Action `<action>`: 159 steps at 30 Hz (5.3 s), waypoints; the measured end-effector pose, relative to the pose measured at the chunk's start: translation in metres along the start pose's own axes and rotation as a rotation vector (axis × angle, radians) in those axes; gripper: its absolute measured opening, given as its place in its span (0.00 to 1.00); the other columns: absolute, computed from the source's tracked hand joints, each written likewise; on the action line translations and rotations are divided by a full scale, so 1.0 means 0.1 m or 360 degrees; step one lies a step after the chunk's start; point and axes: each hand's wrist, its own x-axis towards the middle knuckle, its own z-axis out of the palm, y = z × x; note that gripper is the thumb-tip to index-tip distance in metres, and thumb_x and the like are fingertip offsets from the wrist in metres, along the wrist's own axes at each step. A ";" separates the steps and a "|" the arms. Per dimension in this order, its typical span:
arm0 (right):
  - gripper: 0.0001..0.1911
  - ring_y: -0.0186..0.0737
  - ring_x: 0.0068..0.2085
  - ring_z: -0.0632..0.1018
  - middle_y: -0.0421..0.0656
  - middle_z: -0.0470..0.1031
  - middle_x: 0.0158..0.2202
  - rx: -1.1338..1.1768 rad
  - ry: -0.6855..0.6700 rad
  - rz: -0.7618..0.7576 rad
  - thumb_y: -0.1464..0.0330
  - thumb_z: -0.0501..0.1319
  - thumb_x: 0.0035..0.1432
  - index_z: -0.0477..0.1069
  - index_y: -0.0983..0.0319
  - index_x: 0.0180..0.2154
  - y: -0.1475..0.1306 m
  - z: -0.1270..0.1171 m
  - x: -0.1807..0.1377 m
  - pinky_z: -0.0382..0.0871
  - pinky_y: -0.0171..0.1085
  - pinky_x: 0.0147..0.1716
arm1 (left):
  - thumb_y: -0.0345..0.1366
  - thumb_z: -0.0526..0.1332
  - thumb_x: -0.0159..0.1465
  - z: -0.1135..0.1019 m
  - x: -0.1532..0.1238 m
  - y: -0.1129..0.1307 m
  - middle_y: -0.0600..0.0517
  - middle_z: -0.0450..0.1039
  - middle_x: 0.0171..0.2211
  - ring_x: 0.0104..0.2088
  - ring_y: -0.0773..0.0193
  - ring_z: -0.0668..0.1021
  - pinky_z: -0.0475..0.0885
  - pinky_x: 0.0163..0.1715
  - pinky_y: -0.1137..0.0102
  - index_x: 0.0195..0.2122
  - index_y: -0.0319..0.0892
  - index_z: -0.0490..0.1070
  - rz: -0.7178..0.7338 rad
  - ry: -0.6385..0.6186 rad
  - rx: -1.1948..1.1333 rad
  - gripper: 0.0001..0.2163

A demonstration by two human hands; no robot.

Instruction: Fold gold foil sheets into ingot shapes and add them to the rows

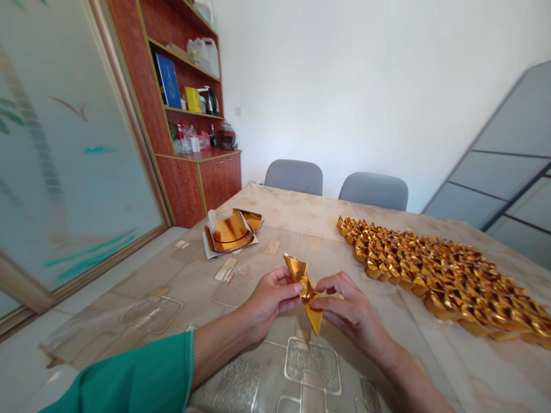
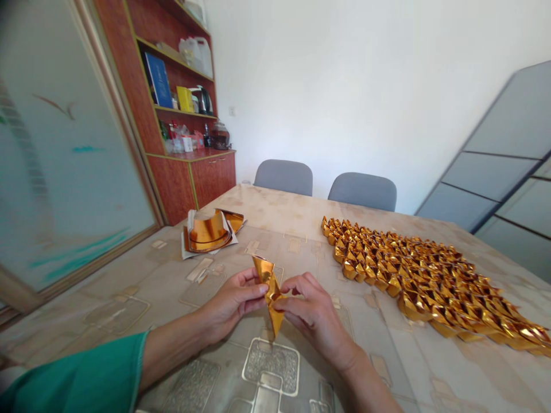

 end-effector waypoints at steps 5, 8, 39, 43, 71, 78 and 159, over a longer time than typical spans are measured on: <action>0.10 0.43 0.40 0.72 0.44 0.72 0.38 0.0004 -0.0097 0.0036 0.69 0.63 0.61 0.76 0.56 0.46 -0.01 -0.02 0.00 0.70 0.40 0.37 | 0.30 0.75 0.46 0.03 -0.04 0.00 0.50 0.78 0.35 0.34 0.65 0.79 0.76 0.39 0.68 0.38 0.37 0.75 0.0034 -0.0104 0.0020 0.18; 0.10 0.43 0.41 0.72 0.44 0.71 0.38 0.0037 -0.0115 0.0048 0.68 0.65 0.60 0.76 0.56 0.44 -0.02 -0.02 0.00 0.69 0.41 0.38 | 0.31 0.76 0.45 0.03 -0.03 0.00 0.49 0.79 0.35 0.33 0.64 0.79 0.76 0.38 0.67 0.37 0.37 0.75 0.0061 -0.0084 0.0017 0.18; 0.13 0.44 0.39 0.71 0.44 0.71 0.34 0.0170 0.0022 0.0190 0.61 0.55 0.67 0.79 0.54 0.39 -0.12 0.02 0.02 0.68 0.42 0.38 | 0.32 0.76 0.45 0.02 -0.02 0.00 0.48 0.79 0.31 0.30 0.65 0.79 0.72 0.34 0.72 0.34 0.36 0.76 0.0124 -0.0006 0.0147 0.16; 0.11 0.45 0.40 0.71 0.44 0.71 0.35 0.0240 0.0083 0.0223 0.62 0.57 0.66 0.77 0.55 0.41 -0.12 0.05 0.01 0.66 0.42 0.39 | 0.32 0.76 0.44 0.04 -0.03 0.01 0.50 0.79 0.32 0.31 0.65 0.79 0.73 0.36 0.71 0.34 0.37 0.77 0.0124 -0.0006 0.0054 0.17; 0.10 0.39 0.32 0.70 0.39 0.69 0.27 0.0204 0.0287 0.0614 0.68 0.59 0.63 0.67 0.60 0.27 -0.18 0.17 0.04 0.60 0.37 0.33 | 0.35 0.76 0.46 0.09 -0.08 -0.03 0.52 0.78 0.31 0.32 0.68 0.77 0.72 0.38 0.72 0.33 0.37 0.75 0.0036 -0.0064 0.0062 0.16; 0.12 0.41 0.33 0.69 0.40 0.70 0.27 0.0062 0.0231 0.0577 0.69 0.59 0.63 0.68 0.60 0.26 -0.16 0.19 0.04 0.59 0.37 0.34 | 0.34 0.74 0.50 0.04 -0.06 -0.09 0.48 0.79 0.35 0.35 0.66 0.79 0.73 0.39 0.72 0.37 0.35 0.75 0.0013 -0.0111 0.0110 0.15; 0.15 0.35 0.26 0.65 0.37 0.67 0.26 0.1455 0.0261 0.1259 0.54 0.61 0.58 0.69 0.59 0.28 -0.18 0.32 0.00 0.58 0.33 0.26 | 0.28 0.74 0.46 0.10 -0.05 -0.06 0.53 0.75 0.34 0.34 0.65 0.77 0.73 0.38 0.69 0.40 0.41 0.68 0.0167 0.0098 0.0020 0.21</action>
